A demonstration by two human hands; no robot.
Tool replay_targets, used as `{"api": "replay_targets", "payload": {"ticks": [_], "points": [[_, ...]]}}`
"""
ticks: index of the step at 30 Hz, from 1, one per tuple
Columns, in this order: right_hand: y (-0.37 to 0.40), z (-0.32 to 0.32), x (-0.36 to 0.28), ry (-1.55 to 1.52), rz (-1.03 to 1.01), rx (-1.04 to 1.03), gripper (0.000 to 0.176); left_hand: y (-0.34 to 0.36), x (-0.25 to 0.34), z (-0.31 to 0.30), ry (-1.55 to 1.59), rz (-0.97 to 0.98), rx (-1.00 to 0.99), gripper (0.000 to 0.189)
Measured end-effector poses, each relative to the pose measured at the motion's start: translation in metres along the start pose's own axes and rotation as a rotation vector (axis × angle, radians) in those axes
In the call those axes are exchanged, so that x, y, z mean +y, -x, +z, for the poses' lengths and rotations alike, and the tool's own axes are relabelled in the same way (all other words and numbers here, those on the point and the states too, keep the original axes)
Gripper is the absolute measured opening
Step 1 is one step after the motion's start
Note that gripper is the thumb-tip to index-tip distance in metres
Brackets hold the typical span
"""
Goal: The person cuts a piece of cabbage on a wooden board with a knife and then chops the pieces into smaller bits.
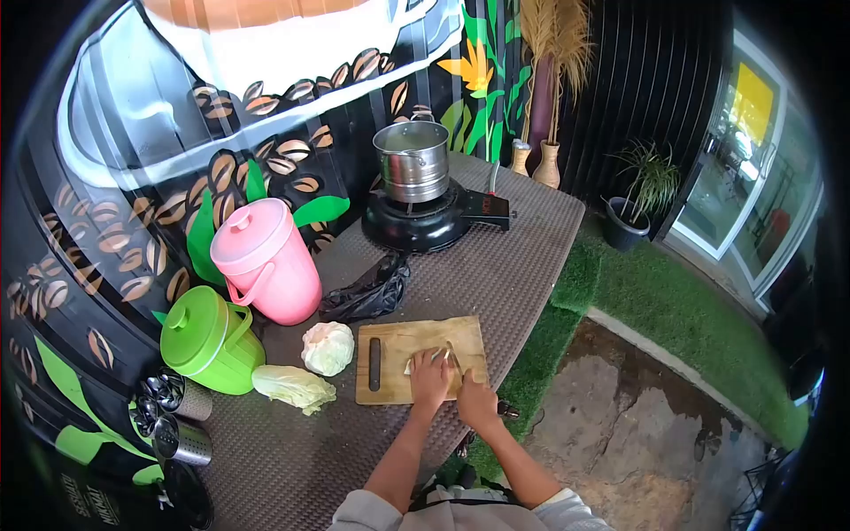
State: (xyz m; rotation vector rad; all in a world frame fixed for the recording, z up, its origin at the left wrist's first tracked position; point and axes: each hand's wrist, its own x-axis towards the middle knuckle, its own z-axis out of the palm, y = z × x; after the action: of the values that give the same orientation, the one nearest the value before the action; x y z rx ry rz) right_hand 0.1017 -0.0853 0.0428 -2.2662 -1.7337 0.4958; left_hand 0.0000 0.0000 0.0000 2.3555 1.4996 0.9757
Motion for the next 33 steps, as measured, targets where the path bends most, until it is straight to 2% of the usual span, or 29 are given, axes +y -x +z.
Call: {"api": "replay_targets", "payload": {"ticks": [2,5,9,15,18,21,24,29,33], "points": [[0.010,0.005,-0.003,-0.007,0.008,0.046,0.043,0.002,-0.003,0.001,0.078,0.035,0.036,0.027],[0.018,0.008,-0.009,-0.017,0.074,0.029,0.039,0.002,-0.002,0.000,0.089,0.031,0.037,0.027],[0.006,0.009,-0.008,-0.030,0.085,-0.023,0.039,0.001,-0.004,-0.003,0.066,0.034,0.027,0.028],[-0.003,-0.001,-0.005,0.073,-0.020,-0.033,0.040,0.001,0.001,-0.004,0.043,0.016,0.019,0.029],[0.008,0.004,-0.010,0.103,-0.026,0.014,0.041,0.001,-0.002,-0.004,0.029,0.028,0.018,0.029],[0.006,0.020,-0.009,0.033,0.083,-0.020,0.043,0.001,-0.004,-0.003,0.028,0.034,0.010,0.029],[-0.005,0.008,-0.007,0.052,0.026,0.003,0.041,0.002,-0.004,-0.005,0.020,0.048,0.002,0.030],[-0.007,-0.021,-0.011,0.086,-0.014,-0.076,0.035,0.001,-0.001,-0.007,0.047,-0.001,0.010,0.029],[0.006,0.013,-0.016,0.105,0.054,-0.016,0.033,0.002,-0.002,-0.007,0.078,0.001,0.022,0.029]]}}
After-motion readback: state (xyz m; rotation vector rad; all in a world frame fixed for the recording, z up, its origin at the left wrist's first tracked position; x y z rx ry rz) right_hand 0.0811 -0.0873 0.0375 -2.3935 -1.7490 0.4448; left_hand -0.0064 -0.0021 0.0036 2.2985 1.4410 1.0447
